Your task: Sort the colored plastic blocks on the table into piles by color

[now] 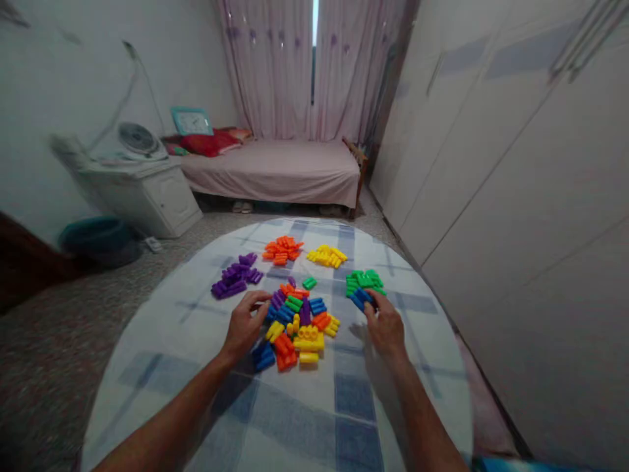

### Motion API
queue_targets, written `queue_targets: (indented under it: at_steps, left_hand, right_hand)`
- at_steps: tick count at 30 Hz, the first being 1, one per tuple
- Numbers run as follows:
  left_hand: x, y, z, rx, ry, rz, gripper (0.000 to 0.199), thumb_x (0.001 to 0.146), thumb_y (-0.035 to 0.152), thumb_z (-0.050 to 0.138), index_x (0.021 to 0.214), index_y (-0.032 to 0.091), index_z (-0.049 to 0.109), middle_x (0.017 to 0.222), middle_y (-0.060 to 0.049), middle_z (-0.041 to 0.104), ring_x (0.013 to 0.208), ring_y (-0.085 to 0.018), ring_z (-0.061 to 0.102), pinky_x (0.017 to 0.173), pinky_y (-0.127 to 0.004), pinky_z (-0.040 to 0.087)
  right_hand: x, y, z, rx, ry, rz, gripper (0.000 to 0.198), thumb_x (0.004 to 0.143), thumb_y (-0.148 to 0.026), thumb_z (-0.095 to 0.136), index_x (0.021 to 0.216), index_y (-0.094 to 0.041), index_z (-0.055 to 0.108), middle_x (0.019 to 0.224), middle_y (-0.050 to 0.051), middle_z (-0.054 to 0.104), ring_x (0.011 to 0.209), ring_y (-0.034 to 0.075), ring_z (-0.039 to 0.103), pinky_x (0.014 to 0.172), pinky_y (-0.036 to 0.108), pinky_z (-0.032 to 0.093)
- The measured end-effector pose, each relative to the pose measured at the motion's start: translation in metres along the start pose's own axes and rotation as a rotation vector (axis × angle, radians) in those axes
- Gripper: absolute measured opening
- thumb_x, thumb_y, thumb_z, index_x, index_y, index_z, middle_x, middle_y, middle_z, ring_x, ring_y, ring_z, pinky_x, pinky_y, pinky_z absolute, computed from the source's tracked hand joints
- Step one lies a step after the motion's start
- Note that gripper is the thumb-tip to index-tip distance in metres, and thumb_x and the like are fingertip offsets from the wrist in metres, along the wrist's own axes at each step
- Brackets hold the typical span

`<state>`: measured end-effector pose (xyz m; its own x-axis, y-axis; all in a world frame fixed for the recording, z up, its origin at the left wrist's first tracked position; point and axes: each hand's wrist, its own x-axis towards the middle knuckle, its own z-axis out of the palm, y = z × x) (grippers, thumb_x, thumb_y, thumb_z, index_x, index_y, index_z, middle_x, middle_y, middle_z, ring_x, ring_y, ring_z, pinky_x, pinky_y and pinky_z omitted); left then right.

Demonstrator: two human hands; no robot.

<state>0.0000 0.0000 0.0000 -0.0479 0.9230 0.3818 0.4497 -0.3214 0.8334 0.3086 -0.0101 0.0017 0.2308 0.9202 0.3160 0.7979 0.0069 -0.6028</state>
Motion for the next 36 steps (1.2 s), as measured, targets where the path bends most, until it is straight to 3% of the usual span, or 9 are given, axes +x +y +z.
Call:
queue_targets:
  at_steps: [5,10,16,21,23,26,28,36]
  left_hand:
    - [-0.017,-0.011,-0.006,0.071,-0.049,0.093,0.017,0.081,0.015,0.048,0.089,0.019,0.063,0.097,-0.004,0.06,0.097,-0.016,0.057,0.086,-0.031,0.047]
    - [0.001,-0.014,0.005,0.158,-0.042,0.131,0.019,0.081,0.014,0.048,0.091,0.019,0.064,0.102,-0.006,0.06,0.101,-0.017,0.056,0.092,-0.034,0.045]
    - [0.022,-0.018,0.017,0.283,-0.123,0.149,0.025,0.08,0.012,0.048,0.098,0.018,0.064,0.107,-0.007,0.06,0.104,-0.019,0.055,0.097,-0.036,0.043]
    - [0.047,-0.021,0.024,0.424,-0.292,0.224,0.032,0.077,0.008,0.05,0.103,0.018,0.066,0.121,-0.009,0.057,0.115,-0.023,0.05,0.102,-0.039,0.039]
    - [0.056,-0.023,0.027,0.437,-0.392,0.244,0.032,0.075,0.007,0.051,0.101,0.017,0.067,0.117,-0.009,0.06,0.113,-0.022,0.051,0.101,-0.038,0.039]
    - [0.063,-0.027,0.031,0.42,-0.48,0.25,0.029,0.075,0.007,0.051,0.097,0.018,0.067,0.109,-0.008,0.063,0.104,-0.02,0.055,0.094,-0.034,0.043]
    - [0.063,-0.03,0.033,0.396,-0.464,0.234,0.025,0.075,0.009,0.052,0.092,0.018,0.066,0.104,-0.006,0.064,0.098,-0.018,0.057,0.088,-0.032,0.045]
    - [0.061,-0.033,0.032,0.081,-0.255,0.006,0.016,0.076,0.018,0.055,0.09,0.018,0.064,0.095,-0.004,0.066,0.087,-0.016,0.062,0.077,-0.028,0.05]
  right_hand:
    - [-0.007,0.05,-0.006,-0.079,-0.044,0.084,0.043,0.078,-0.037,0.041,0.107,-0.017,0.065,0.104,0.009,0.067,0.091,0.023,0.062,0.081,0.037,0.047]
    - [-0.01,0.065,0.003,-0.092,-0.068,0.068,0.041,0.08,-0.039,0.042,0.102,-0.016,0.067,0.104,0.011,0.066,0.097,0.024,0.06,0.085,0.037,0.044]
    - [-0.016,0.039,0.005,-0.243,0.056,-0.019,0.036,0.085,-0.038,0.042,0.105,-0.018,0.064,0.109,0.011,0.063,0.102,0.027,0.054,0.087,0.042,0.041]
    - [-0.031,0.001,0.02,-0.232,0.209,-0.172,0.027,0.086,-0.026,0.042,0.102,-0.017,0.063,0.11,0.01,0.061,0.109,0.026,0.049,0.093,0.045,0.037]
    - [-0.04,-0.011,0.032,-0.18,0.194,-0.289,0.026,0.086,-0.022,0.043,0.102,-0.017,0.062,0.109,0.01,0.061,0.112,0.025,0.048,0.096,0.045,0.036]
    - [-0.053,-0.022,0.05,-0.061,0.055,-0.454,0.024,0.087,-0.02,0.045,0.105,-0.018,0.061,0.108,0.009,0.062,0.111,0.023,0.049,0.096,0.041,0.038]
    - [-0.057,-0.024,0.059,0.0,-0.003,-0.469,0.024,0.087,-0.019,0.045,0.107,-0.018,0.059,0.109,0.009,0.061,0.109,0.021,0.05,0.095,0.039,0.04]
    - [-0.051,-0.021,0.062,0.111,-0.075,-0.258,0.022,0.088,-0.021,0.042,0.104,-0.017,0.057,0.105,0.009,0.06,0.1,0.02,0.054,0.09,0.038,0.044]
